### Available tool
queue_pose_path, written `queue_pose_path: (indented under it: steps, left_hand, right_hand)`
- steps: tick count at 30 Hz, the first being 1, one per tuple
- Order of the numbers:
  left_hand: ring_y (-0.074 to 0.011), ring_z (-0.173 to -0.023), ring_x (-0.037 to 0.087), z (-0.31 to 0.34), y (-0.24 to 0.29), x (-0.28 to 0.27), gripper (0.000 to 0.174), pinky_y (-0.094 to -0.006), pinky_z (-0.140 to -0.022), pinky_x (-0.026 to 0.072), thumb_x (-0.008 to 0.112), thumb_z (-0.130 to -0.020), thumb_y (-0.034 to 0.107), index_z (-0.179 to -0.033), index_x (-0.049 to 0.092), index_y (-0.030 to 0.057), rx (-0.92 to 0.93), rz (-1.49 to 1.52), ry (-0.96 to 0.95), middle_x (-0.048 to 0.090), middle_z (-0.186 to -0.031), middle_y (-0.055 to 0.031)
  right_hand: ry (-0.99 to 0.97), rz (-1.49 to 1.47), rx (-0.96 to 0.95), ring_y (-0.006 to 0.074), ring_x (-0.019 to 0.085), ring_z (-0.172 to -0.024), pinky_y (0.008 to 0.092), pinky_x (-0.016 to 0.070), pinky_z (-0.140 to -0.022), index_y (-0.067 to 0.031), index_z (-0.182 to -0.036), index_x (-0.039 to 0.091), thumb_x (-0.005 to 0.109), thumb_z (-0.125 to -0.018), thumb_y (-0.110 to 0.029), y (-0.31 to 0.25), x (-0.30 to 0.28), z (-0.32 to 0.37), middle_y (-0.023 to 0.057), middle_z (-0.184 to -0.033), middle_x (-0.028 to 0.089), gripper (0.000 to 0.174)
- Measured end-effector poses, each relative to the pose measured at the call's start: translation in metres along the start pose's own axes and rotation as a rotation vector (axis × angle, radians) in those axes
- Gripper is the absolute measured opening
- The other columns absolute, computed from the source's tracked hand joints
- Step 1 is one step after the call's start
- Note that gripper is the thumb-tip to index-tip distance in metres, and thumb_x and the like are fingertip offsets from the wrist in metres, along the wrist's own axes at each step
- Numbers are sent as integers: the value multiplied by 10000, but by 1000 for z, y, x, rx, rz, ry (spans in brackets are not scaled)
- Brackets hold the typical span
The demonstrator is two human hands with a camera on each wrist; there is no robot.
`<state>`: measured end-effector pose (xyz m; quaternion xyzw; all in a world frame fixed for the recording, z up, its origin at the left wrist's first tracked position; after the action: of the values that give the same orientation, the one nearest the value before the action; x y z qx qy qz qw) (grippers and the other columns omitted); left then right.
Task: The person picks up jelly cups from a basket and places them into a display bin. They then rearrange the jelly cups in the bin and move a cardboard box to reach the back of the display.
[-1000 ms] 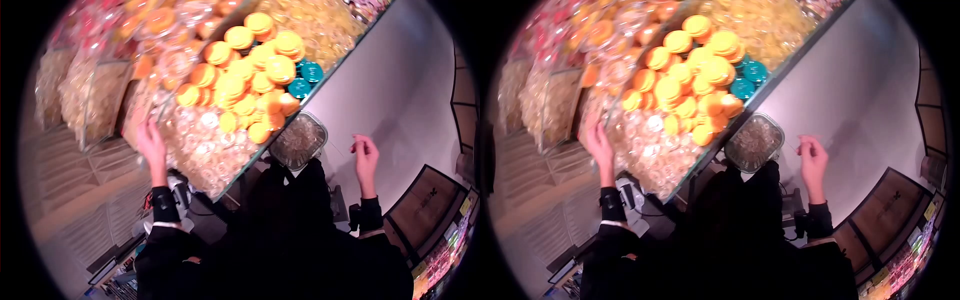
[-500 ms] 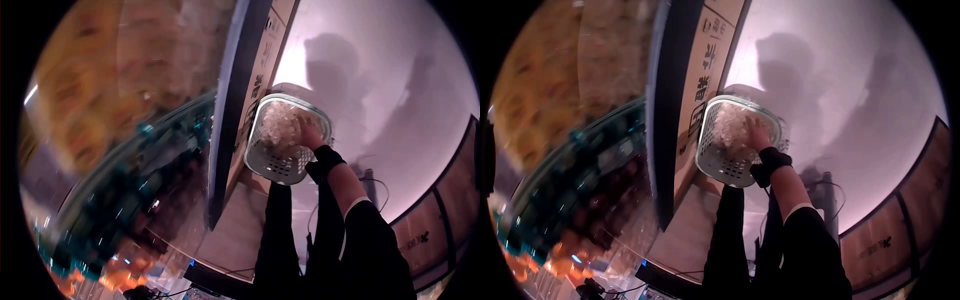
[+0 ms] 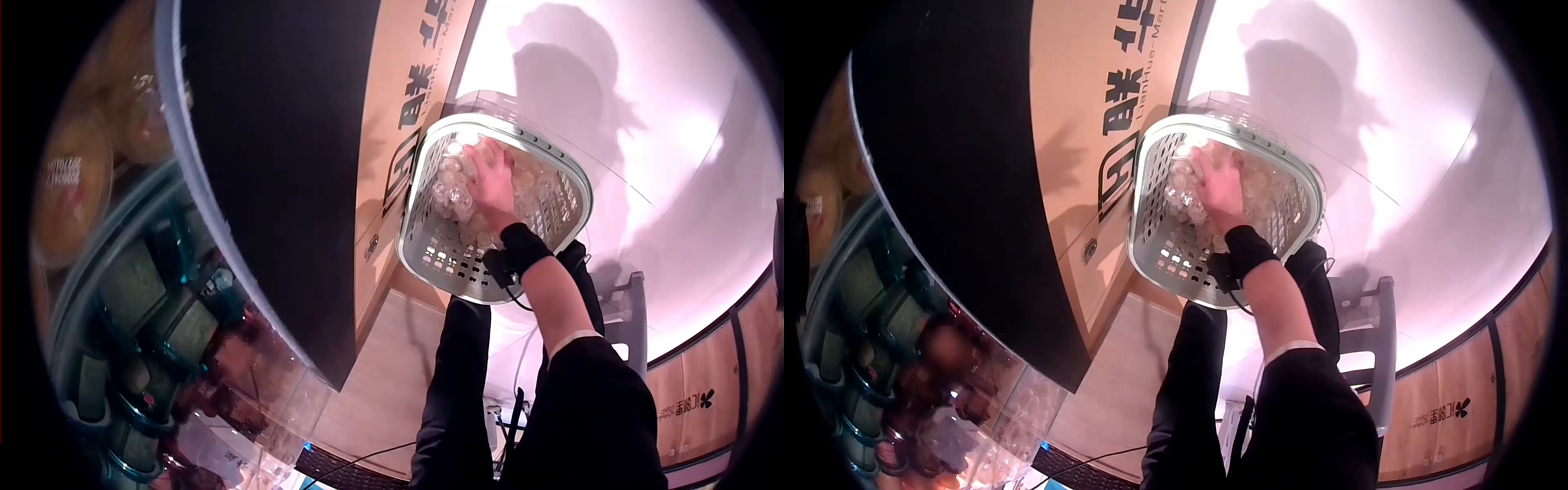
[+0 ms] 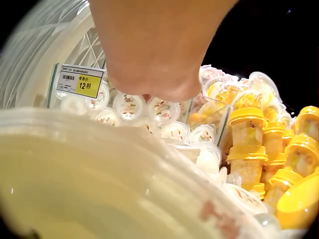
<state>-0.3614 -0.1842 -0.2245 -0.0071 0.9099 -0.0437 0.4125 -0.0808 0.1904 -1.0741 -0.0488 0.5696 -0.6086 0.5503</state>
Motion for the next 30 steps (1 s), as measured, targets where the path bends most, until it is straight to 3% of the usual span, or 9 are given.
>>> queue_pose_path:
  steps: [4, 7, 9, 13, 14, 19, 23, 26, 30]
  left_hand:
    - [-280, -1000, 616, 4, -6, -5, 381, -384, -848, 527, 447, -962, 264, -1200, 571, -6, -28, 4, 11, 608, -1153, -173]
    - [-279, -984, 618, 9, -11, -1, 379, -384, -834, 531, 450, -962, 265, -1195, 571, -7, -48, 12, 2, 610, -1141, -171]
    - [-279, -974, 620, 11, -12, -2, 377, -384, -825, 534, 451, -962, 266, -1191, 571, -8, -60, 28, 12, 612, -1132, -170]
    - [-278, -953, 623, 13, -15, -6, 374, -384, -807, 540, 454, -962, 268, -1183, 571, -9, -70, 44, 21, 616, -1115, -168]
    - [-277, -947, 624, 12, -16, -8, 373, -384, -802, 541, 455, -962, 269, -1182, 571, -10, -71, 53, 31, 617, -1111, -167]
    - [-276, -921, 628, 15, -17, -5, 370, -385, -779, 548, 459, -962, 271, -1172, 571, -11, -88, 54, 18, 622, -1090, -164]
    - [-274, -901, 631, 16, -17, 2, 367, -385, -761, 554, 462, -962, 273, -1165, 571, -13, -102, 72, 20, 625, -1073, -162]
    - [-273, -885, 633, 15, -15, 7, 366, -385, -747, 558, 465, -962, 275, -1159, 571, -14, -107, 85, 17, 628, -1060, -160]
    - [-272, -864, 636, 17, -16, 13, 363, -385, -728, 563, 468, -962, 277, -1152, 571, -15, -130, 111, 8, 632, -1043, -157]
  right_hand:
    - [0, -201, 108, 440, 335, -1266, 484, 395, -1002, -132, -1284, 528, 703, -695, -99, 20, 2, -5, 180, -1332, 433, 615]
    - [-41, 71, 168, 423, 437, -1159, 471, 414, -959, -50, -1262, 533, 678, -712, -151, 25, 23, -22, 208, -1234, 504, 578]
    - [-86, 417, -18, 405, 489, -1105, 439, 459, -904, -21, -1283, 510, 732, -665, -243, 31, 75, -26, 235, -1229, 492, 693]
    - [156, 82, 160, 398, 573, -983, 435, 506, -842, -28, -1275, 516, 760, -631, -258, 23, 30, -17, 231, -1247, 471, 726]
    - [-15, 140, 264, 387, 595, -942, 435, 513, -827, -20, -1246, 538, 751, -644, -241, 0, 3, -21, 231, -1244, 471, 676]
    - [-142, 39, 287, 449, 536, -1048, 444, 532, -805, -116, -1264, 531, 768, -669, -265, 12, 27, -9, 274, -1366, 355, 658]
    - [10, 314, 206, 511, 502, -1035, 458, 503, -864, -213, -1245, 567, 739, -702, -237, -13, 38, -9, 283, -1390, 312, 570]
    - [97, -56, 414, 462, 476, -1115, 456, 438, -965, -162, -1092, 655, 626, -709, -59, 4, 25, -5, 246, -1377, 365, 398]
    - [269, -64, 55, 333, 594, -1047, 431, 504, -881, -108, -1082, 658, 649, -725, -74, 13, -11, -15, 194, -1248, 522, 359]
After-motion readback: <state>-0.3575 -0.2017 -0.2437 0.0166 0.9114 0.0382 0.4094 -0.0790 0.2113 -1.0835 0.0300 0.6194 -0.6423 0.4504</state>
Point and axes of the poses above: each hand's wrist, its own z-axis away from the middle knuckle, its own x-axis out of the palm, y = z × x, the point moved 10 cm from there along -z, towards the middle knuckle
